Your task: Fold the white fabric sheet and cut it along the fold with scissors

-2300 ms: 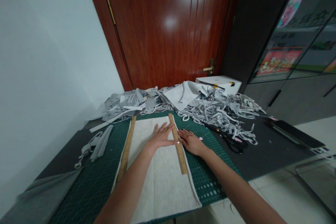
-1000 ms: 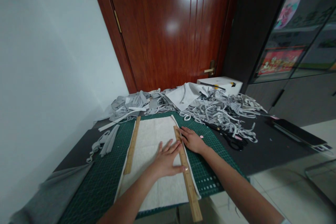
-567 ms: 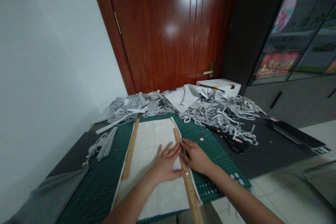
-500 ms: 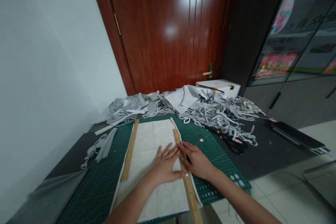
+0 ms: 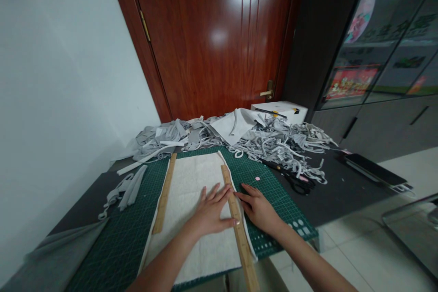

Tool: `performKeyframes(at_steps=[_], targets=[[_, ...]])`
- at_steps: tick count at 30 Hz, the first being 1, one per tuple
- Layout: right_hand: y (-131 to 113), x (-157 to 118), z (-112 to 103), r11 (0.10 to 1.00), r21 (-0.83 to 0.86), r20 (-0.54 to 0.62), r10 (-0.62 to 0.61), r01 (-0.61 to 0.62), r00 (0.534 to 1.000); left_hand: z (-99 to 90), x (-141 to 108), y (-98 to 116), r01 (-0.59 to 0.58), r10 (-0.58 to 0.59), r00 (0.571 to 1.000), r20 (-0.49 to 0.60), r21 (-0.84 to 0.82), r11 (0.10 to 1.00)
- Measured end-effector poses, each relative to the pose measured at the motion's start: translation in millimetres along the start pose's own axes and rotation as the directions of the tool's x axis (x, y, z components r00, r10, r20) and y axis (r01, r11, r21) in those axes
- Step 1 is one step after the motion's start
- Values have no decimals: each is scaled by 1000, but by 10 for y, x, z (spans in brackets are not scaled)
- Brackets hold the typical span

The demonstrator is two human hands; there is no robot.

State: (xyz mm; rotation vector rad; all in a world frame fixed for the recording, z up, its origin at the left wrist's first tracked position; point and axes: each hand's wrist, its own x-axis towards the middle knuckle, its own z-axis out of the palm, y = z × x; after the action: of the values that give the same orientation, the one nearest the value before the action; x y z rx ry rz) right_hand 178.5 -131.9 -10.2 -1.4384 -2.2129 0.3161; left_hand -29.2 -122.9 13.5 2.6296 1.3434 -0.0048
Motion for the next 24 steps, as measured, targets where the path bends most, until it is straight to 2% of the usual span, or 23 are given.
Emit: performKeyframes(at_steps=[8,13,24], targets=[[31,10,26,997,68,-26,22,-20,999,9,13,-3,10,-10,1000,-7,-7,1000],[51,-5,40,996,91,-74,-7,14,997,47,16,-29,-6,6,999,-32,-2,1000],[49,-11,51,994,111,-84,27,-18,996,-33,3,33,16,-15,1000,-16,21,1000]])
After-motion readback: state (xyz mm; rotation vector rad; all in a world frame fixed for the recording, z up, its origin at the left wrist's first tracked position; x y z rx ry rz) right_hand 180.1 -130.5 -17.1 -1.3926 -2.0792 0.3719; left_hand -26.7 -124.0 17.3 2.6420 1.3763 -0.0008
